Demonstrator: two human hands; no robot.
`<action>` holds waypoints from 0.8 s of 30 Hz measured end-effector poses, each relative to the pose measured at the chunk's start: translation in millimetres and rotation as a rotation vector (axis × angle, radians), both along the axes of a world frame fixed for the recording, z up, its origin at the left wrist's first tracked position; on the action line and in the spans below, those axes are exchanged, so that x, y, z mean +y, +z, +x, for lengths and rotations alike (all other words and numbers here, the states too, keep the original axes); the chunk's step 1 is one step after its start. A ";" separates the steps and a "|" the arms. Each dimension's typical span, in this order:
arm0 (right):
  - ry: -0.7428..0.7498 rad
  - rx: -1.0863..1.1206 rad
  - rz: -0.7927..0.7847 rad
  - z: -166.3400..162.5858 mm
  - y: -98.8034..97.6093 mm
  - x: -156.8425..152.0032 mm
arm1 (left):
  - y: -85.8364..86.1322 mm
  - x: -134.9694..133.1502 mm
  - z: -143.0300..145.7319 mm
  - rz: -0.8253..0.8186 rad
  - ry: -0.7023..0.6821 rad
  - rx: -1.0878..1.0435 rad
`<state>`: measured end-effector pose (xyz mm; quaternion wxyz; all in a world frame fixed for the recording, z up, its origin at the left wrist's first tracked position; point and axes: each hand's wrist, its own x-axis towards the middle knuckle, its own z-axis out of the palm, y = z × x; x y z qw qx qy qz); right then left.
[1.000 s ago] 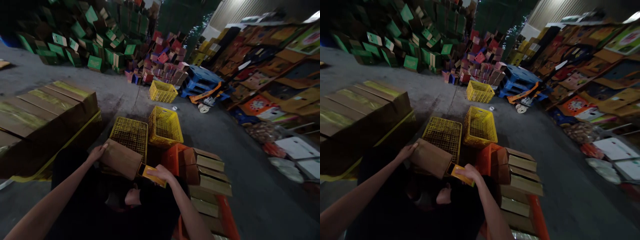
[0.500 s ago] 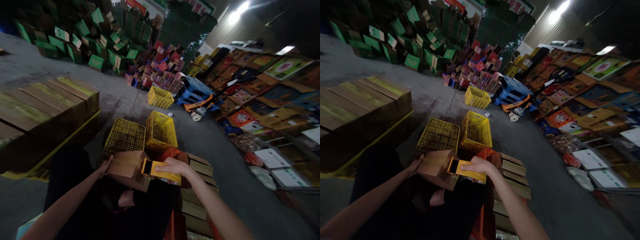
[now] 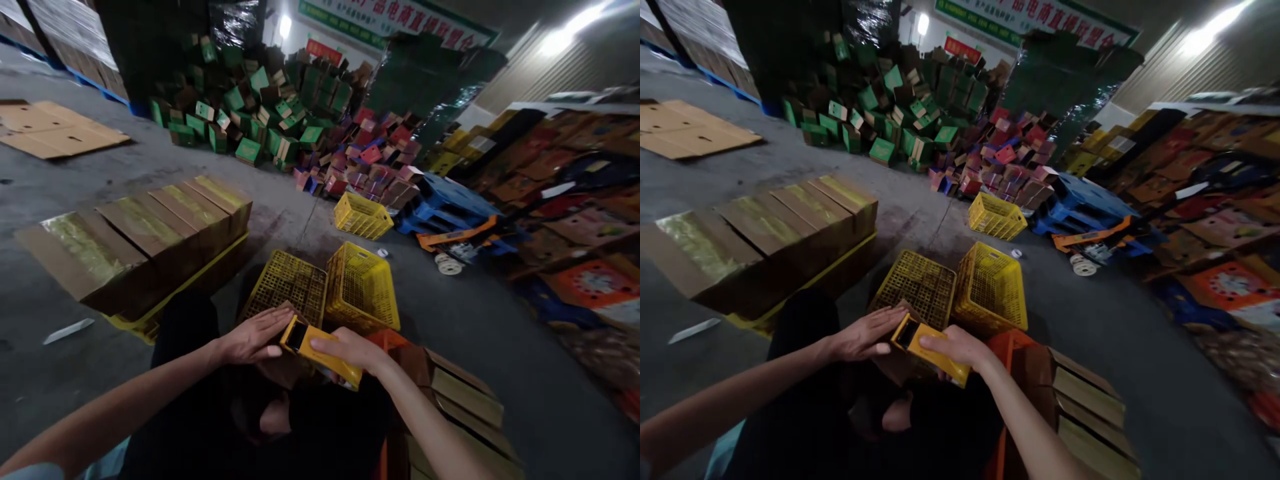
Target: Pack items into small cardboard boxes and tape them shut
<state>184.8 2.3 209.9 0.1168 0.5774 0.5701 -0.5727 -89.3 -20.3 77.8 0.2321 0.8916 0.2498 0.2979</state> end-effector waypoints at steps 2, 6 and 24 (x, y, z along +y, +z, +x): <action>0.013 0.030 0.000 -1.8 -2.8 -1.0 | -6.2 1.7 -4.7 0.071 0.020 0.064; 0.016 0.064 0.020 -2.9 -7.9 -4.4 | -15.8 5.4 -13.0 0.122 0.052 0.126; -0.085 0.054 -0.020 31.1 -3.6 -19.6 | -10.7 9.1 -17.3 0.167 0.073 0.151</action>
